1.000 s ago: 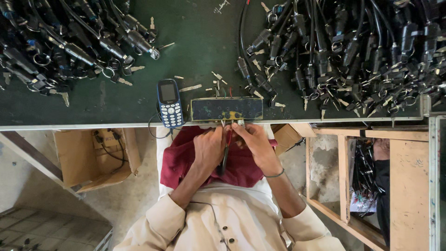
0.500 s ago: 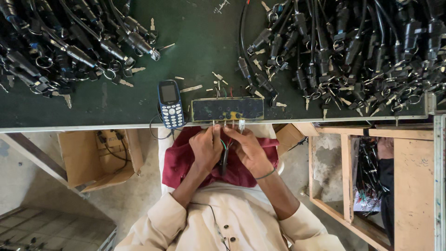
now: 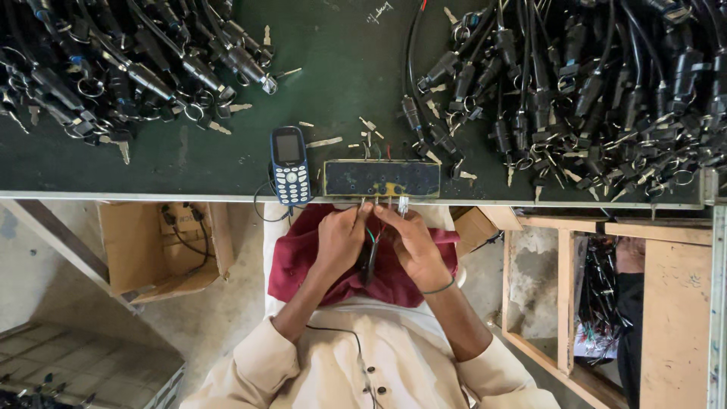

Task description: The person sits at a workbench covered with piles of wired connectors and assembles DC power cable connectors. They pick up a connector plug, strip and twist the exposed wire ends by hand, insert the wires into the connector housing, and set finished assemblies aside while working through the pile one unit at a time.

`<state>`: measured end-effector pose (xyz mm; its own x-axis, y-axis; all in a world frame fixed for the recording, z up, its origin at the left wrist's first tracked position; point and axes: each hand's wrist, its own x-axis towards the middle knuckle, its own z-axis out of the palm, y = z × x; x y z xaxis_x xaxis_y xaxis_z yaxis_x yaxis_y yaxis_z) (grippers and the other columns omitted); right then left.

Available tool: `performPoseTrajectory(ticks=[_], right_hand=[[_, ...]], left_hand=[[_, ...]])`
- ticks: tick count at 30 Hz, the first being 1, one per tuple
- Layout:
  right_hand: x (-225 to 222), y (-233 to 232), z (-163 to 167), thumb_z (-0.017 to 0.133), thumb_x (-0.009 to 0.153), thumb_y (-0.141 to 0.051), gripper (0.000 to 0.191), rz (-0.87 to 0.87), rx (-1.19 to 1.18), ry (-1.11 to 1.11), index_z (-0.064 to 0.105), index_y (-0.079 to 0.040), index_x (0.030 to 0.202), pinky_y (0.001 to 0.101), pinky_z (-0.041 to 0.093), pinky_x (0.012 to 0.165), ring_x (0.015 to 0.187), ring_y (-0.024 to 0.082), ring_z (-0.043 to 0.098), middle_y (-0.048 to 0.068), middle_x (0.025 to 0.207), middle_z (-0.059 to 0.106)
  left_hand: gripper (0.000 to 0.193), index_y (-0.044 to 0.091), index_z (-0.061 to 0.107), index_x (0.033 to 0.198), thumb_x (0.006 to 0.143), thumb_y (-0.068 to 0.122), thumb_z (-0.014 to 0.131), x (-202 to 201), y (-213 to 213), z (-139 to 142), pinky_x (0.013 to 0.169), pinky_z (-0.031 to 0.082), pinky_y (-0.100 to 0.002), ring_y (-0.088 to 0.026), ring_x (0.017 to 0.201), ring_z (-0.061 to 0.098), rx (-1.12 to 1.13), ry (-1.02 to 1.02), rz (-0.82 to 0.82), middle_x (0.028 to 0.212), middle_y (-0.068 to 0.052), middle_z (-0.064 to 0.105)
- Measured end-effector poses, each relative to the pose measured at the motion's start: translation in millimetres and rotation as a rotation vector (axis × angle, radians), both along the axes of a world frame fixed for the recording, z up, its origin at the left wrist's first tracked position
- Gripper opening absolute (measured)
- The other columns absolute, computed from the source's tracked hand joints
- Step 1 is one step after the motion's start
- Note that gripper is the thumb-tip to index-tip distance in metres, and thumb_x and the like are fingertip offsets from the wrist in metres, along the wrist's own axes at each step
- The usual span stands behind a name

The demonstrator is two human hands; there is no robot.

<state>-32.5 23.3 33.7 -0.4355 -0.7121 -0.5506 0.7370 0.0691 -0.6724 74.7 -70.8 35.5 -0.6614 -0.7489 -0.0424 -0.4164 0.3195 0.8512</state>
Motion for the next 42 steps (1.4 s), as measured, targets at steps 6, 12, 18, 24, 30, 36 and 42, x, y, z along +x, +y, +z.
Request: performPoseTrajectory(ticks=[6,12,18,24,30,36,42], right_hand=[[-27.3,24.0,7.7,0.051,0.094,-0.007,0.031,0.741,-0.117,1.013,0.066,-0.004,0.12,0.0335,0.052,0.098,0.111,0.022,0.067,0.008,0.119,0.07],[-2.4,1.4,-2.8,0.062,0.077,-0.003,0.027,1.216,-0.053,1.625,0.067,-0.003,0.104,0.0528,0.05,0.085,0.095,0.043,0.065,0.022,0.101,0.07],[-16.0,19.1,11.0,0.067,0.081,-0.008,0.033,0.828,-0.33,1.637,0.065,-0.001,0.113,0.0536,0.046,0.094,0.114,0.043,0.06,0.022,0.119,0.066],[-54.7,87.2,20.6,0.07,0.093,-0.026,0.025,0.964,0.177,1.274,0.067,-0.007,0.109,0.0416,0.05,0.083,0.094,0.03,0.063,0.014,0.095,0.068],[-56.5,107.2,-5.1,0.063,0.102,-0.033,0.03,0.857,0.091,0.679,0.064,-0.004,0.108,0.0317,0.05,0.067,0.076,0.014,0.056,0.008,0.086,0.059],[-77.3,123.3,2.5,0.058,0.11,-0.033,0.036,1.062,0.297,0.391,0.068,0.001,0.106,0.0322,0.047,0.068,0.075,0.016,0.057,0.01,0.084,0.062],[-57.4,115.8,-3.7,0.06,0.108,-0.028,0.028,0.402,-0.09,1.721,0.062,0.0,0.11,0.0402,0.051,0.079,0.09,0.032,0.063,0.015,0.098,0.069]], left_hand=[[0.051,0.0,0.061,0.072,0.106,0.038,0.054,-7.7,2.5,6.7,0.051,0.042,-0.047,-0.041,0.055,0.056,0.086,0.022,0.09,0.06,-0.022,0.054],[0.059,0.0,0.055,0.067,0.103,0.046,0.054,-9.5,14.0,-1.0,0.044,0.041,-0.039,-0.018,0.043,0.048,0.361,0.002,0.174,0.049,-0.011,0.05],[0.065,0.0,0.054,0.064,0.11,0.045,0.041,-12.9,-9.6,12.7,0.052,0.041,-0.039,-0.019,0.049,0.046,0.496,-0.036,0.18,0.051,-0.007,0.048],[0.026,0.01,0.071,0.091,0.104,0.019,0.051,26.3,-8.2,65.9,0.069,0.048,-0.046,-0.03,0.077,0.062,-0.43,0.02,0.201,0.082,-0.011,0.065],[0.056,0.003,0.062,0.123,0.074,0.03,0.063,14.5,48.3,43.1,0.097,0.044,-0.045,-0.025,0.098,0.063,-0.866,0.137,-0.534,0.102,-0.011,0.063],[0.031,0.004,0.06,0.108,0.095,0.031,0.067,5.6,49.5,-4.0,0.091,0.042,-0.05,-0.031,0.09,0.061,-0.624,-0.087,-0.765,0.093,-0.013,0.06],[0.024,0.006,0.059,0.102,0.1,0.029,0.064,0.4,45.1,-1.2,0.083,0.044,-0.046,-0.031,0.088,0.061,-0.459,-0.076,-0.693,0.094,-0.012,0.06]])
